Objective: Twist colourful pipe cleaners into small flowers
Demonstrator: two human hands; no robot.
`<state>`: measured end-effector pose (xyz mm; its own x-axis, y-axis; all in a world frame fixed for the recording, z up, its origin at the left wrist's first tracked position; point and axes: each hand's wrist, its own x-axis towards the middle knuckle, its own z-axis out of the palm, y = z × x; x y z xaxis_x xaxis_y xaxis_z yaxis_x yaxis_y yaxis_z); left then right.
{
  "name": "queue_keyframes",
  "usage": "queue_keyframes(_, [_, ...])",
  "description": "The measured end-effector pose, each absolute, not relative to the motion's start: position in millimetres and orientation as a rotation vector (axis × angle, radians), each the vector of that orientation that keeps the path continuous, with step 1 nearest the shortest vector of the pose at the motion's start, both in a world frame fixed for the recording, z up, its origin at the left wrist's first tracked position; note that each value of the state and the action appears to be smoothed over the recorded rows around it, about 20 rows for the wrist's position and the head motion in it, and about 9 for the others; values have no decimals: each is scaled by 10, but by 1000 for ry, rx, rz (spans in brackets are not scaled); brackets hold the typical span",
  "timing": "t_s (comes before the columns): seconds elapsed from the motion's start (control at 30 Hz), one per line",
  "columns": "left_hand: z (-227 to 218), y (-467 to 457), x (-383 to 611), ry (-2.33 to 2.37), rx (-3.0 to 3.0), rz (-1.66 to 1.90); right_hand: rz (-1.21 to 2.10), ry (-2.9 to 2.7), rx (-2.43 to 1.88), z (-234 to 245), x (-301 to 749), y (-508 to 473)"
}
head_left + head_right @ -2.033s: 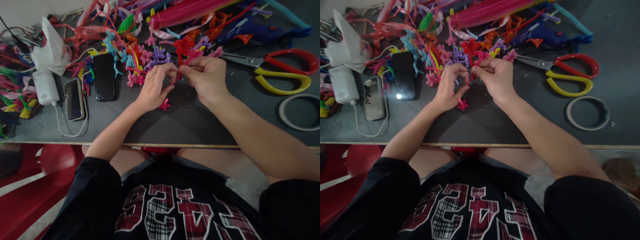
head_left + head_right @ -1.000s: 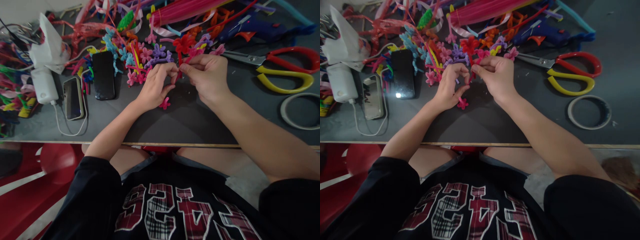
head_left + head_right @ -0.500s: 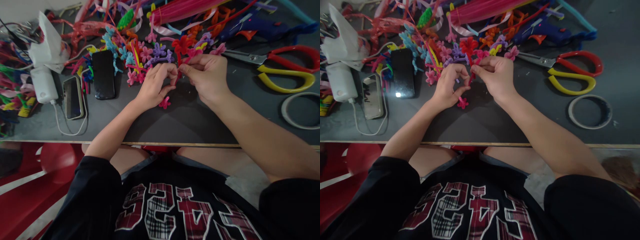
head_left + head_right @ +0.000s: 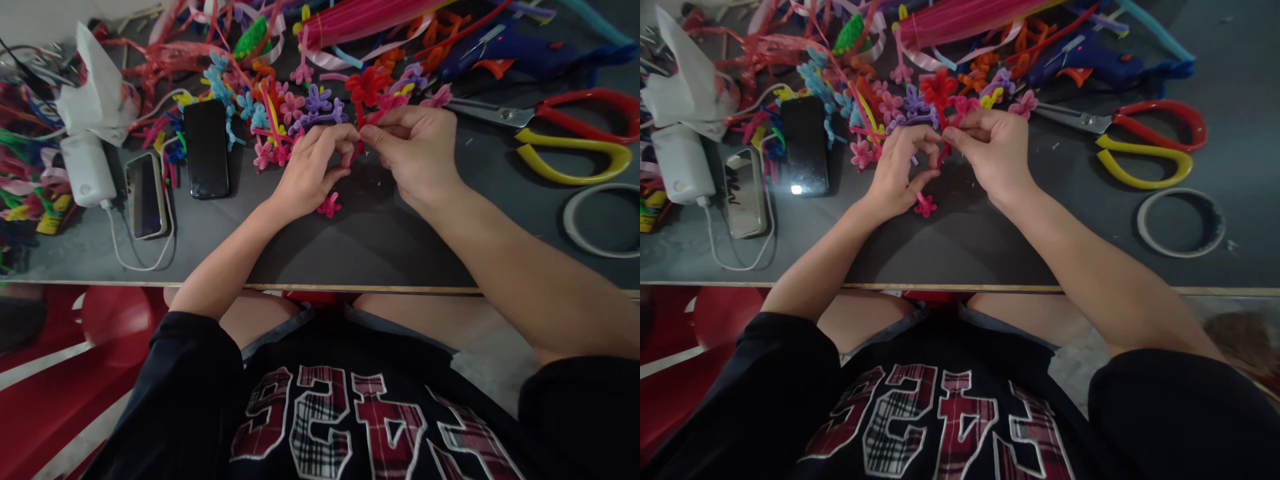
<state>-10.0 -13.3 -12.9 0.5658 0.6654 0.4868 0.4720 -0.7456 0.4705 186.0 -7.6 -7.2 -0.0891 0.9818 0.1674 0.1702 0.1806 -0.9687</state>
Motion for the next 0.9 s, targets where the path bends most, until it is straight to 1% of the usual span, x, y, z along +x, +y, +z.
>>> queue_keyframes(0.23, [-165, -130, -107, 959, 2508, 975, 1060, -1548, -1235, -68, 1871, -87])
queue_keyframes(0.57, [-84, -165, -79, 975, 2560, 1056, 1072, -1529, -1210, -57, 1897, -90])
queue_keyframes(0.9, [-108, -171, -81, 1006, 2518, 1079, 1025, -1386, -1206, -1, 1853, -111])
